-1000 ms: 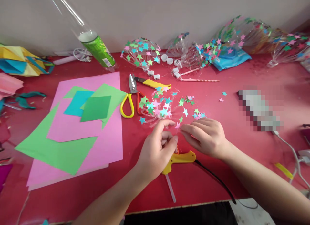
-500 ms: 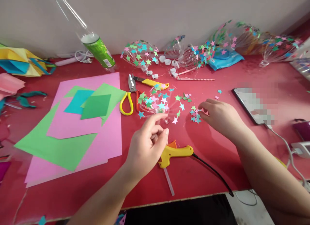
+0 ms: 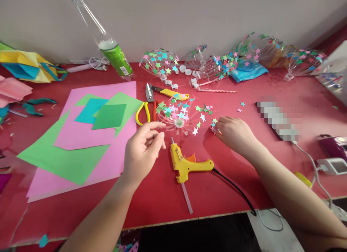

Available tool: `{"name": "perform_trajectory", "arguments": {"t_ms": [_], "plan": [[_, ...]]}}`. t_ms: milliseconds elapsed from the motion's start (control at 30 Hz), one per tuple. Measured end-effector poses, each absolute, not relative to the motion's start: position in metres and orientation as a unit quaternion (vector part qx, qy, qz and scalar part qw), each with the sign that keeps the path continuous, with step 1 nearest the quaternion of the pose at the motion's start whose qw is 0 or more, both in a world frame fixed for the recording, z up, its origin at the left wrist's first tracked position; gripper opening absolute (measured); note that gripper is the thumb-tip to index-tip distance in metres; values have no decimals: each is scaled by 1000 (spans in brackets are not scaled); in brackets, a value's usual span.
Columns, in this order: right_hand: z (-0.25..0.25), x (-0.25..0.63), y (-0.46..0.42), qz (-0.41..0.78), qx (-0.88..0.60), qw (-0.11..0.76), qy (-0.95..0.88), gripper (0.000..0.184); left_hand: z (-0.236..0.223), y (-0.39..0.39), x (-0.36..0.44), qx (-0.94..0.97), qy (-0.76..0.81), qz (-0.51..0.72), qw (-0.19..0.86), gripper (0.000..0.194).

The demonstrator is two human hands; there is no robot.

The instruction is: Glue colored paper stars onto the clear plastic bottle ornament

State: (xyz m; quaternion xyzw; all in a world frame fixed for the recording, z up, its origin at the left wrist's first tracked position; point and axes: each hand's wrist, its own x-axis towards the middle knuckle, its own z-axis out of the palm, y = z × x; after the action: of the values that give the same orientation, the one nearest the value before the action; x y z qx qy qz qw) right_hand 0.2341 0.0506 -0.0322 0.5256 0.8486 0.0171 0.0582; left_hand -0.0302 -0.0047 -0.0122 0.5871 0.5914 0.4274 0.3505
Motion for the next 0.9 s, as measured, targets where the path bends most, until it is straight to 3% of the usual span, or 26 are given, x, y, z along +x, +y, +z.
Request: {"name": "perform_trajectory", "arguments": {"t_ms": [200,467,900], "plan": [[-31,232,50,35,507,41,860,15,-19,-8,-34,587,583,423,369,14],[-35,233,55,51,514,25,856,21,-23,-8,-34,608,573,411,365,14],[-32,239,53,41,488,27,872,14,-18,-9,-36,563,568,491,345,7]]}}
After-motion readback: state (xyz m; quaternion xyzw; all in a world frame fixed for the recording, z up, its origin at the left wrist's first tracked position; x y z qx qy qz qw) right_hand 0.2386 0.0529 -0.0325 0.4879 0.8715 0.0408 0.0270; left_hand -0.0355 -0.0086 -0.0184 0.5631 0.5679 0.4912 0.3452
